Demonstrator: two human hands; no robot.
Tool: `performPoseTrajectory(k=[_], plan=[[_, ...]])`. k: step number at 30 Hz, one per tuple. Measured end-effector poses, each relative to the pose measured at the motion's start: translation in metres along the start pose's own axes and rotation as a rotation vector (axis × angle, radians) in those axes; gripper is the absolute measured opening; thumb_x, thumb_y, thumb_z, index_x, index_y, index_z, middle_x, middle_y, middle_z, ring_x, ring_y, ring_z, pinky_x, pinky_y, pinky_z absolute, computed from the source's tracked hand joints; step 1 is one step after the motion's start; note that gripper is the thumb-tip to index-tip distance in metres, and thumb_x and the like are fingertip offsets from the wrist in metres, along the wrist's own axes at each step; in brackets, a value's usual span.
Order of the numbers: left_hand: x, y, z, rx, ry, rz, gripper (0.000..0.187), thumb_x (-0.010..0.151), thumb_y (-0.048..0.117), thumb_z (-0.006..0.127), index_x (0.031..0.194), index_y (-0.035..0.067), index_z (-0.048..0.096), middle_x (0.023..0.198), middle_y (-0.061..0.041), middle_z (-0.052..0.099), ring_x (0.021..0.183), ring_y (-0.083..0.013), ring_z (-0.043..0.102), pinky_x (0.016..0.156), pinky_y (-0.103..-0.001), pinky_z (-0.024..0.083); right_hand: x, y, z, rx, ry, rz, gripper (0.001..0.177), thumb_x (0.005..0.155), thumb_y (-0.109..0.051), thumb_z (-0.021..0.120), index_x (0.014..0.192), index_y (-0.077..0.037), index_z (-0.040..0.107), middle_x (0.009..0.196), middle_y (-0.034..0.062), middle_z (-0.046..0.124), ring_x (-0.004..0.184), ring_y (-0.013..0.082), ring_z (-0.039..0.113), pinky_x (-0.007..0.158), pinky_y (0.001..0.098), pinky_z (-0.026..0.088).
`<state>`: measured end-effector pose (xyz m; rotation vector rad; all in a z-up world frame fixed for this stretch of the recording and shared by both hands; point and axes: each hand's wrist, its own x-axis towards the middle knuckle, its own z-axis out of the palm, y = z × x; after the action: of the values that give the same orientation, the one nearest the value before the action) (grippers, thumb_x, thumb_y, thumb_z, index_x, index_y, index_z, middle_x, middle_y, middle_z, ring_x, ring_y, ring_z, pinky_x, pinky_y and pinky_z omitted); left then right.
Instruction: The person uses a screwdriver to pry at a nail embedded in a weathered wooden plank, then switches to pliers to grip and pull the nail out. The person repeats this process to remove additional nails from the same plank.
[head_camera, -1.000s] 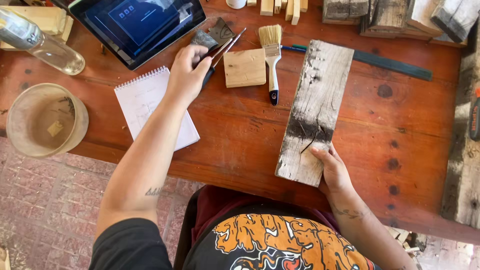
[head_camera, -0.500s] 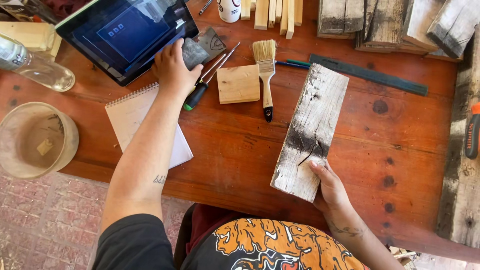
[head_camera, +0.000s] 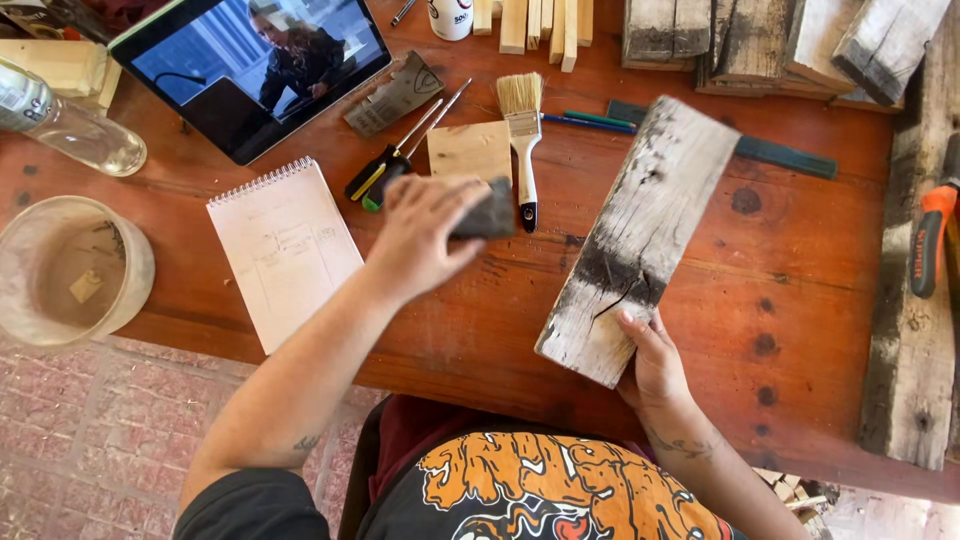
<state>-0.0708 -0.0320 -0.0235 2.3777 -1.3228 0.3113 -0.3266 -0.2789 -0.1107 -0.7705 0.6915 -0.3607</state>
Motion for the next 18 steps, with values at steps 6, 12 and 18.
performPoseTrajectory(k=[6,12,18], plan=[[-0.014,0.044,0.033,-0.137,-0.198,0.271,0.065,0.091,0.040,0.086,0.149,0.024,0.061,0.149,-0.003,0.067,0.132,-0.0238,0.062,0.123,-0.054,0.027,-0.011,-0.013,0.009,-0.018,0.076,-0.217,0.056,0.098,-0.015,0.071,0.153,-0.025,0.060,0.132,0.0134,0.074,0.115,0.0341,0.076,0.092,0.0550,0.066],[-0.014,0.070,0.049,-0.136,-0.191,0.302,0.065,0.087,0.041,0.086,0.145,0.023,0.063,0.146,0.002,0.066,0.131,-0.0190,0.058,0.123,-0.052,0.028,0.003,-0.024,-0.035,0.024,0.074,-0.254,0.047,0.099,-0.014,0.072,0.145,-0.021,0.062,0.124,0.0130,0.077,0.109,0.0322,0.080,0.089,0.0491,0.069],[-0.013,0.116,0.068,-0.127,-0.187,0.401,0.071,0.080,0.038,0.091,0.144,0.027,0.061,0.151,0.008,0.062,0.142,-0.0166,0.051,0.122,-0.049,0.033,-0.052,-0.079,0.023,0.226,0.048,-0.017,0.027,0.092,-0.022,0.070,0.118,-0.014,0.073,0.098,0.0151,0.082,0.083,0.0311,0.084,0.067,0.0439,0.072]])
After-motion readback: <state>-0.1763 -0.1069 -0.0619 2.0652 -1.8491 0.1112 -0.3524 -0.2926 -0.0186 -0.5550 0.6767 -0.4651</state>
